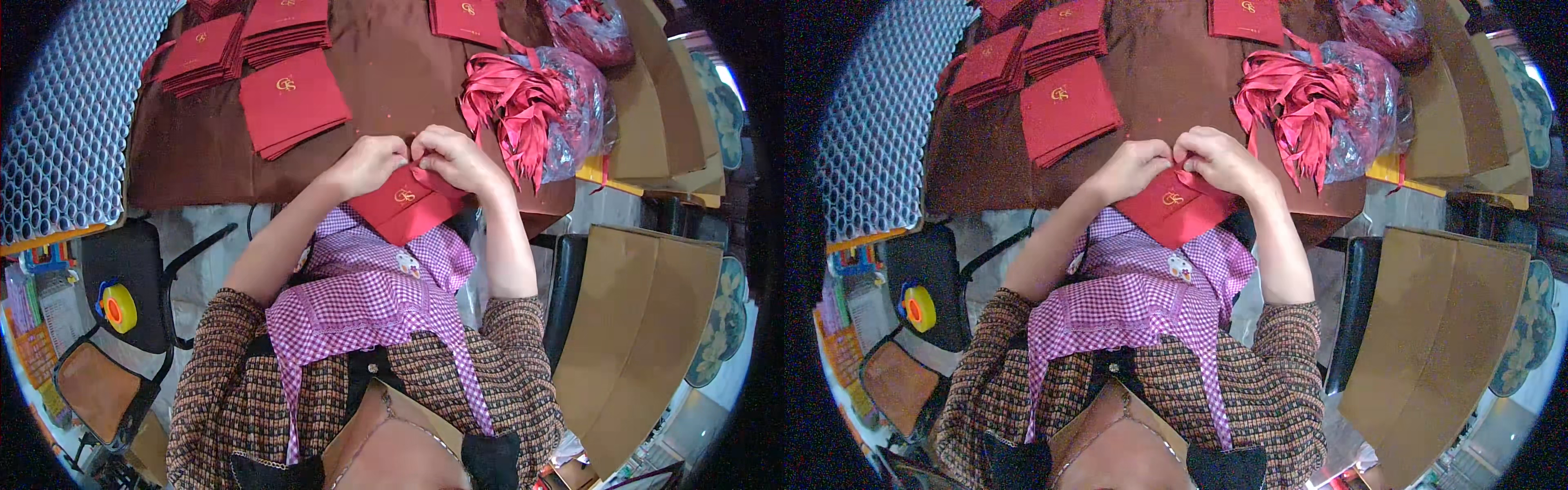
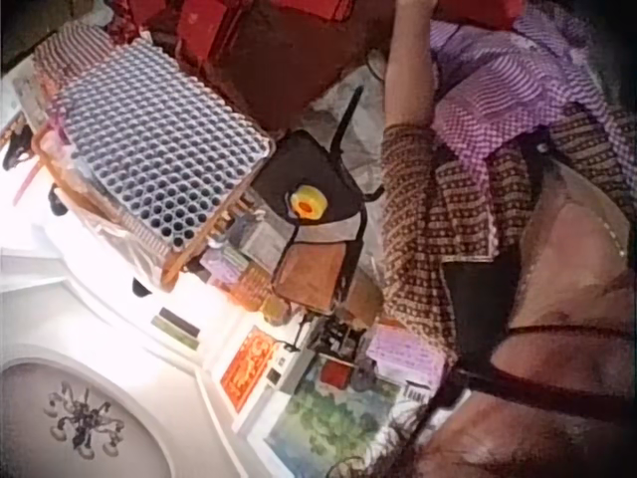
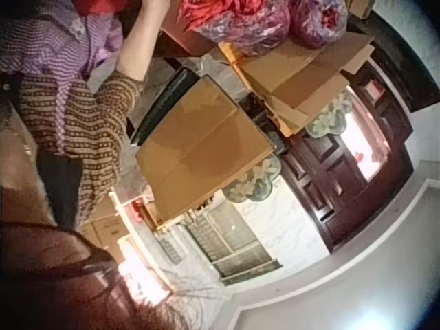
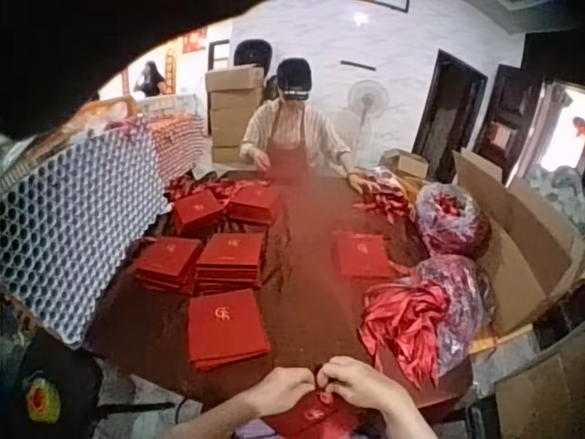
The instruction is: The person assembles paper gift bags by folding them and attaching ribbon handles by hand on a table.
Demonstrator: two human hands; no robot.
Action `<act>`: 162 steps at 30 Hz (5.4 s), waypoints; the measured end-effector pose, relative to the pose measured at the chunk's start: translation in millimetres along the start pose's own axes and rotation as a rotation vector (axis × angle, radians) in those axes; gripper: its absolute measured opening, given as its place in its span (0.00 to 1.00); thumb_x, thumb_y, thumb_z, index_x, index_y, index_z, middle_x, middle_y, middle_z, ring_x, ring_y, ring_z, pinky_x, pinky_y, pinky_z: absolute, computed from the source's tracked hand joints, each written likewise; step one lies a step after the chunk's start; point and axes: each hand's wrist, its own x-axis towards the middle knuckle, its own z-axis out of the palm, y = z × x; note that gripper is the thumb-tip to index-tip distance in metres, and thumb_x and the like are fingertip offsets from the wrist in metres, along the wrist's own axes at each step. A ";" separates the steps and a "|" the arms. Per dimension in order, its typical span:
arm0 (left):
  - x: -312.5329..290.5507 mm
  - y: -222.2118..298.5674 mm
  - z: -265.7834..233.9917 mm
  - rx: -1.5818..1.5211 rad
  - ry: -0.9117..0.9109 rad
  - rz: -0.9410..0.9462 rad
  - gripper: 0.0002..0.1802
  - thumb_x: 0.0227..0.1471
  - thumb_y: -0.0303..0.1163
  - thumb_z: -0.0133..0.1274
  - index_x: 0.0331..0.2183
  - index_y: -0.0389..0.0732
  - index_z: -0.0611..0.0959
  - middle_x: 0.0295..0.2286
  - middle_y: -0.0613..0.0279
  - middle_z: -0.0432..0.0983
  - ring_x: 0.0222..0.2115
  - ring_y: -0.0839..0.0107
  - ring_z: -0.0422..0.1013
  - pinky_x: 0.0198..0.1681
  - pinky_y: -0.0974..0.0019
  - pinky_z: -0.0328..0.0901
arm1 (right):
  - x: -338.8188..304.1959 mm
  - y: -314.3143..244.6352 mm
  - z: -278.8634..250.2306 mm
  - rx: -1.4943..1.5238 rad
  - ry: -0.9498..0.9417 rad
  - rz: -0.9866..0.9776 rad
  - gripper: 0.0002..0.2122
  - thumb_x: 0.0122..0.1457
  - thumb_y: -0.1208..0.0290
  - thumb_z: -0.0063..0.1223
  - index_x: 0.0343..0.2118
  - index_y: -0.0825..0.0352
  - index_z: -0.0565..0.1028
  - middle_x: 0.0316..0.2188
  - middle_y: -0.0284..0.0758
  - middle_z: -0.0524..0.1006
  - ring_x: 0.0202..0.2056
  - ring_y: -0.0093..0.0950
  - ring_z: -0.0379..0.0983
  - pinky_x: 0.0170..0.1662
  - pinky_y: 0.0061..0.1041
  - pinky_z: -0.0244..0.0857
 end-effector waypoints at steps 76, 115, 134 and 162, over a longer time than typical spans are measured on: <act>-28.2 21.8 -32.1 -0.135 -0.190 -0.389 0.13 0.46 0.26 0.53 0.37 0.31 0.79 0.27 0.55 0.77 0.29 0.72 0.71 0.35 0.68 0.67 | -0.7 -2.7 25.5 -0.214 0.244 -0.002 0.02 0.48 0.71 0.57 0.24 0.62 0.75 0.22 0.33 0.73 0.31 0.34 0.68 0.42 0.34 0.56; -25.7 28.6 -12.8 -0.106 0.121 -0.440 0.11 0.45 0.24 0.56 0.35 0.32 0.80 0.25 0.63 0.77 0.26 0.80 0.70 0.31 0.73 0.67 | -17.3 -35.0 80.1 -0.336 0.630 0.116 0.05 0.48 0.74 0.58 0.22 0.65 0.72 0.21 0.33 0.73 0.28 0.31 0.70 0.42 0.33 0.55; -31.0 45.2 -6.0 -0.048 0.200 -0.341 0.11 0.46 0.22 0.53 0.35 0.30 0.79 0.26 0.55 0.77 0.27 0.75 0.72 0.32 0.70 0.68 | -14.7 -62.7 78.3 -0.564 0.561 0.135 0.06 0.45 0.75 0.57 0.21 0.66 0.69 0.19 0.37 0.71 0.26 0.35 0.69 0.39 0.36 0.55; -31.4 45.5 -8.3 -0.180 0.207 -0.493 0.10 0.47 0.23 0.55 0.35 0.30 0.79 0.24 0.63 0.76 0.25 0.80 0.69 0.30 0.74 0.66 | -22.2 -55.8 75.5 -0.211 0.593 0.319 0.05 0.47 0.72 0.57 0.22 0.67 0.74 0.20 0.38 0.76 0.27 0.38 0.70 0.39 0.33 0.60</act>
